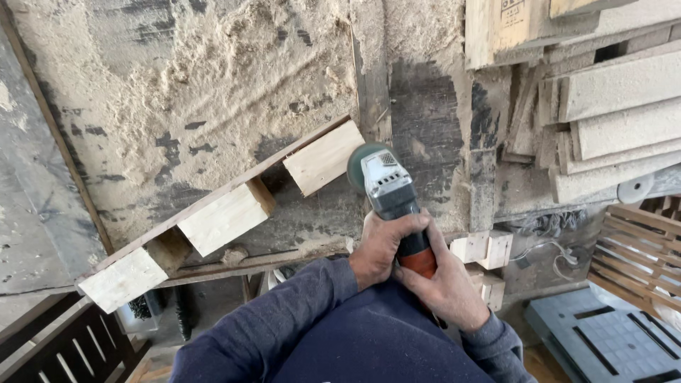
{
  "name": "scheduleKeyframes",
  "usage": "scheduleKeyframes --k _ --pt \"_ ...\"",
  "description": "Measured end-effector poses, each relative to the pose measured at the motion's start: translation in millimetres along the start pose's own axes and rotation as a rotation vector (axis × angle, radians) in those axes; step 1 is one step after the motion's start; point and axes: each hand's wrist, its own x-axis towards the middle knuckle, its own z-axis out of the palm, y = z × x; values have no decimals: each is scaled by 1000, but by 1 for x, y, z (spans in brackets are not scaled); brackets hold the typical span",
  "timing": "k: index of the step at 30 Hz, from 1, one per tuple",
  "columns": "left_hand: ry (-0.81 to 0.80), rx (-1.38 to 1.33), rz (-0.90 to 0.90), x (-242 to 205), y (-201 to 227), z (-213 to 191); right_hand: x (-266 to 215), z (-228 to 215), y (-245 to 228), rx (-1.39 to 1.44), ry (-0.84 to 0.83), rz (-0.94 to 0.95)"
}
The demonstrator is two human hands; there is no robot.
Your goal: The person uses an angle grinder with a sanding disc to sand the surfaces of small wooden blocks arranged on a workbench. They repeatedly move the grinder across the blocks, occasionally repositioning the blocks with their left hand to access different sides.
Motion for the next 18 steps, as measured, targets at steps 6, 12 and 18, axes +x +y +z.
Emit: scheduleKeyframes --k 6,12,18 --pt "59 60 -16 5 -6 -5 3 2 7 19 -5 -187" --pt "36 20 -20 -5 -8 -6 -9 5 5 5 8 -209" --pt "26 -31 53 -2 -5 -17 -3 8 -5 36 7 -284"
